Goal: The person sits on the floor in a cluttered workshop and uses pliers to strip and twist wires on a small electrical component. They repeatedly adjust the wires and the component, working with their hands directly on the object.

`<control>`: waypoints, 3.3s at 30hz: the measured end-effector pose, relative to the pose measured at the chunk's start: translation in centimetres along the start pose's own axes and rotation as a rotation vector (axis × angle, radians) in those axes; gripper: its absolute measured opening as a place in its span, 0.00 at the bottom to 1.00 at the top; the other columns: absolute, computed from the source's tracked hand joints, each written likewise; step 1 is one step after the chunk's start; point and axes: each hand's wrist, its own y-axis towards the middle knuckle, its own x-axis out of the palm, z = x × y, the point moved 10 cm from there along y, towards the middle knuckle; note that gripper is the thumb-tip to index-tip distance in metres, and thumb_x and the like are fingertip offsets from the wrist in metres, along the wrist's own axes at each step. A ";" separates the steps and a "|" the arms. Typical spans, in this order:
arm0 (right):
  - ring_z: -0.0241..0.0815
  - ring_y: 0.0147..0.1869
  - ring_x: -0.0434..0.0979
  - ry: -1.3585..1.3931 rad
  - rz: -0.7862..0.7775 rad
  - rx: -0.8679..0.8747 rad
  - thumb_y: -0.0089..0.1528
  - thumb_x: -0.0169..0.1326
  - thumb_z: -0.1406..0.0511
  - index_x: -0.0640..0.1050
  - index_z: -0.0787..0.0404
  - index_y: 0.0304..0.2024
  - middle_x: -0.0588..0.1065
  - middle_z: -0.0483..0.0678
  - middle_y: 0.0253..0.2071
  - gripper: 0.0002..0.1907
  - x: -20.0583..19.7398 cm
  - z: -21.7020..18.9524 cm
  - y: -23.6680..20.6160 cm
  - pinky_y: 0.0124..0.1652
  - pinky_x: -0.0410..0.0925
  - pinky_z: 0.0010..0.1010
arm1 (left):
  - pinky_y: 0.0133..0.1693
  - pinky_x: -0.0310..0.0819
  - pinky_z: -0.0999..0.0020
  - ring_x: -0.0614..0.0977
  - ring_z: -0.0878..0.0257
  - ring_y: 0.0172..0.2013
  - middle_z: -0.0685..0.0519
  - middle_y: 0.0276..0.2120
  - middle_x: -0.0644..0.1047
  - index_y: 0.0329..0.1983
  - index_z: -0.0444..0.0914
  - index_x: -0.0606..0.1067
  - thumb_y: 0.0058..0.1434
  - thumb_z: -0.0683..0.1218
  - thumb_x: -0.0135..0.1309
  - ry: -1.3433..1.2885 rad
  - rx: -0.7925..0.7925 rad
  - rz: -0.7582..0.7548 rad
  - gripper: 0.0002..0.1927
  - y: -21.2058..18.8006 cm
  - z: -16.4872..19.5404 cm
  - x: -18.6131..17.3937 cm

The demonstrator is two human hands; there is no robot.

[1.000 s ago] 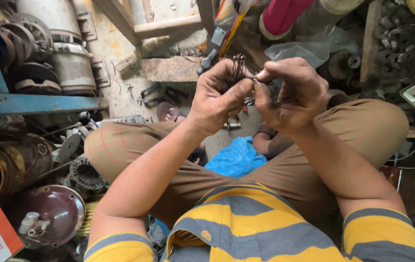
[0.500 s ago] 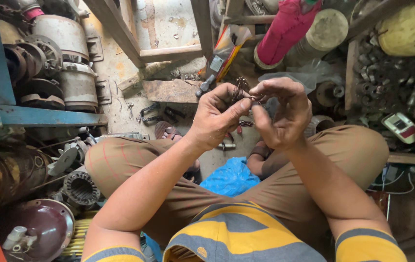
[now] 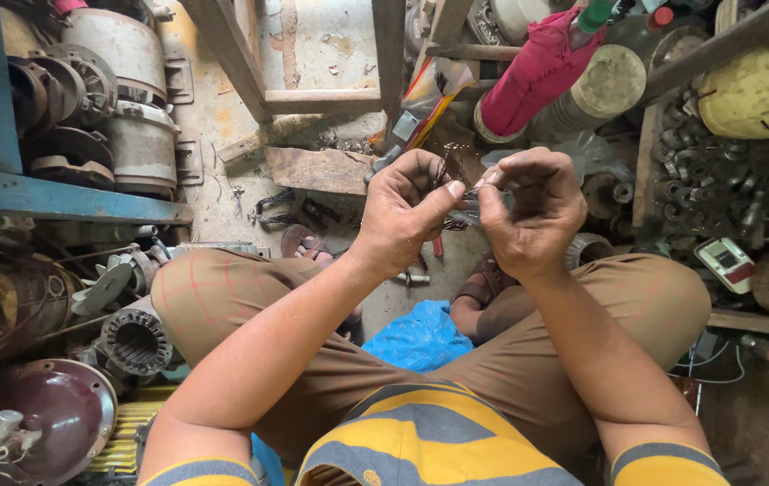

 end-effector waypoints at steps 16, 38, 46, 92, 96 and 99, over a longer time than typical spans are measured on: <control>0.33 0.50 0.76 0.102 -0.082 0.127 0.68 0.52 0.78 0.68 0.65 0.55 0.73 0.50 0.50 0.14 0.5 0.1 0.4 0.54 0.71 0.24 | 0.23 0.55 0.79 0.66 0.78 0.23 0.59 0.29 0.76 0.47 0.33 0.75 0.69 0.38 0.58 -0.003 -0.033 -0.045 0.06 0.1 0.5 0.8; 0.33 0.50 0.77 0.130 -0.013 0.188 0.65 0.55 0.78 0.64 0.61 0.58 0.75 0.48 0.47 0.23 -0.1 1.4 1.5 0.52 0.72 0.26 | 0.33 0.67 0.78 0.74 0.76 0.31 0.57 0.34 0.78 0.46 0.33 0.74 0.66 0.37 0.58 0.162 0.061 -0.037 0.07 0.9 -0.1 0.4; 0.35 0.46 0.77 -0.229 -0.024 -0.024 0.61 0.57 0.78 0.65 0.64 0.55 0.73 0.48 0.44 0.23 -0.2 -0.2 0.8 0.50 0.72 0.25 | 0.23 0.58 0.76 0.67 0.73 0.23 0.55 0.30 0.75 0.48 0.31 0.73 0.66 0.44 0.48 -0.117 -0.033 -0.118 0.12 0.7 0.3 0.5; 0.30 0.43 0.75 -0.079 -0.110 0.051 0.64 0.59 0.79 0.69 0.65 0.58 0.72 0.46 0.42 0.22 0.1 0.3 -0.4 0.44 0.71 0.20 | 0.20 0.54 0.77 0.65 0.75 0.20 0.58 0.27 0.74 0.44 0.35 0.75 0.67 0.40 0.60 -0.042 -0.169 0.051 0.06 -1.1 -0.8 -0.7; 0.31 0.42 0.75 -0.189 -0.142 0.041 0.63 0.58 0.80 0.72 0.67 0.57 0.72 0.48 0.43 0.20 0.4 0.0 -0.2 0.43 0.72 0.22 | 0.21 0.54 0.77 0.66 0.75 0.20 0.58 0.27 0.74 0.44 0.35 0.75 0.68 0.40 0.60 -0.010 -0.179 0.056 0.06 -1.4 -0.9 -0.9; 0.31 0.44 0.76 -0.073 -0.118 -0.002 0.64 0.59 0.79 0.70 0.66 0.49 0.72 0.49 0.42 0.15 0.5 -0.4 -0.1 0.44 0.72 0.21 | 0.21 0.54 0.77 0.66 0.75 0.21 0.58 0.27 0.74 0.44 0.35 0.75 0.68 0.40 0.60 -0.007 -0.172 0.047 0.06 -1.3 -0.8 -1.0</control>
